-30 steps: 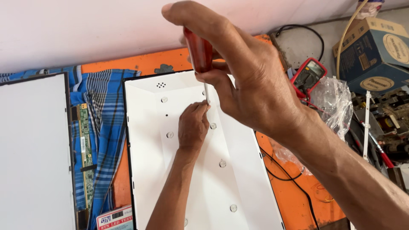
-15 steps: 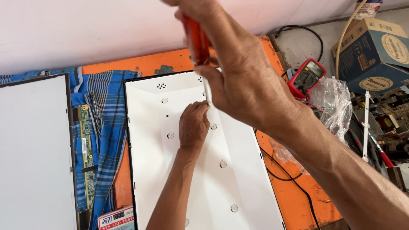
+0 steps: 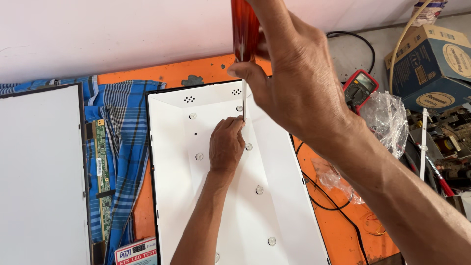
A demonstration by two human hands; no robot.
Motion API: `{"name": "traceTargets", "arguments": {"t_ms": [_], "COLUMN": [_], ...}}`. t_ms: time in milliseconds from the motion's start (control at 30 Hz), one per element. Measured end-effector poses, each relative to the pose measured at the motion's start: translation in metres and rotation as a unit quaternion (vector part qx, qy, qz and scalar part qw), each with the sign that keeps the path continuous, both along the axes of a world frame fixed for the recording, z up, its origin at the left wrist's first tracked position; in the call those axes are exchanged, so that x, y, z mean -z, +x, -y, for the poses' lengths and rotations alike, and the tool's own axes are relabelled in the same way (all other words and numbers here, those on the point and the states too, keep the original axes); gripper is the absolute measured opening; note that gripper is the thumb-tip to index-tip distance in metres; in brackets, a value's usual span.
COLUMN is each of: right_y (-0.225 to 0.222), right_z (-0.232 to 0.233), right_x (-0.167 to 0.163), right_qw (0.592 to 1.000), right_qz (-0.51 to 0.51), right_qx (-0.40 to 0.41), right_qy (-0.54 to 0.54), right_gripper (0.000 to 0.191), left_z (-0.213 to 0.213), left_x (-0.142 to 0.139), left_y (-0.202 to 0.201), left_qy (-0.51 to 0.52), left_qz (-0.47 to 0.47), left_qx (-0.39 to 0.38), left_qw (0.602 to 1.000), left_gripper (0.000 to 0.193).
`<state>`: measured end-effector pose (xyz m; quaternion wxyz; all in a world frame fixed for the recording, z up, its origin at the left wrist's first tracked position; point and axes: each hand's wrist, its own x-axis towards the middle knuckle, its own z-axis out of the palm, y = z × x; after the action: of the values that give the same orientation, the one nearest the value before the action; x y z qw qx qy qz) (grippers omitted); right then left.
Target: The person secures a white LED panel to a black frame using multiple screws. They use a red-handled screwdriver to tighten several screws and a green-handled screwdriver for others, working methodically across the panel surface.
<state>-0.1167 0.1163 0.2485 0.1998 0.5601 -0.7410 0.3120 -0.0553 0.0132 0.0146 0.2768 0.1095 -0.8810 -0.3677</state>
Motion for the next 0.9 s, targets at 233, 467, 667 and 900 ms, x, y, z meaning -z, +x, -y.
{"name": "traceTargets", "arguments": {"t_ms": [233, 467, 667, 900], "right_y": [-0.0041, 0.0013, 0.0015, -0.0011], "right_z": [0.0, -0.0001, 0.0062, 0.0018], "right_x": [-0.003, -0.0065, -0.0067, -0.0073], "right_qw": [1.0, 0.999, 0.999, 0.998], "right_qz": [0.003, -0.011, 0.047, 0.042], "right_qx": [-0.002, -0.04, 0.012, -0.044], "right_qy": [-0.001, -0.024, 0.002, -0.018], "right_gripper": [0.079, 0.074, 0.076, 0.071], "left_z": [-0.0004, -0.0006, 0.0004, -0.0011], "left_x": [-0.0005, -0.0014, -0.0014, -0.0051], "left_y": [0.0019, 0.0013, 0.0047, 0.0032], "left_qy": [0.006, 0.011, 0.015, 0.025], "left_qz": [0.002, -0.002, -0.008, -0.001], "left_qx": [-0.004, 0.002, -0.005, -0.013], "left_qw": [1.0, 1.0, 1.0, 1.0], "left_gripper": [0.016, 0.017, 0.02, 0.012]}}
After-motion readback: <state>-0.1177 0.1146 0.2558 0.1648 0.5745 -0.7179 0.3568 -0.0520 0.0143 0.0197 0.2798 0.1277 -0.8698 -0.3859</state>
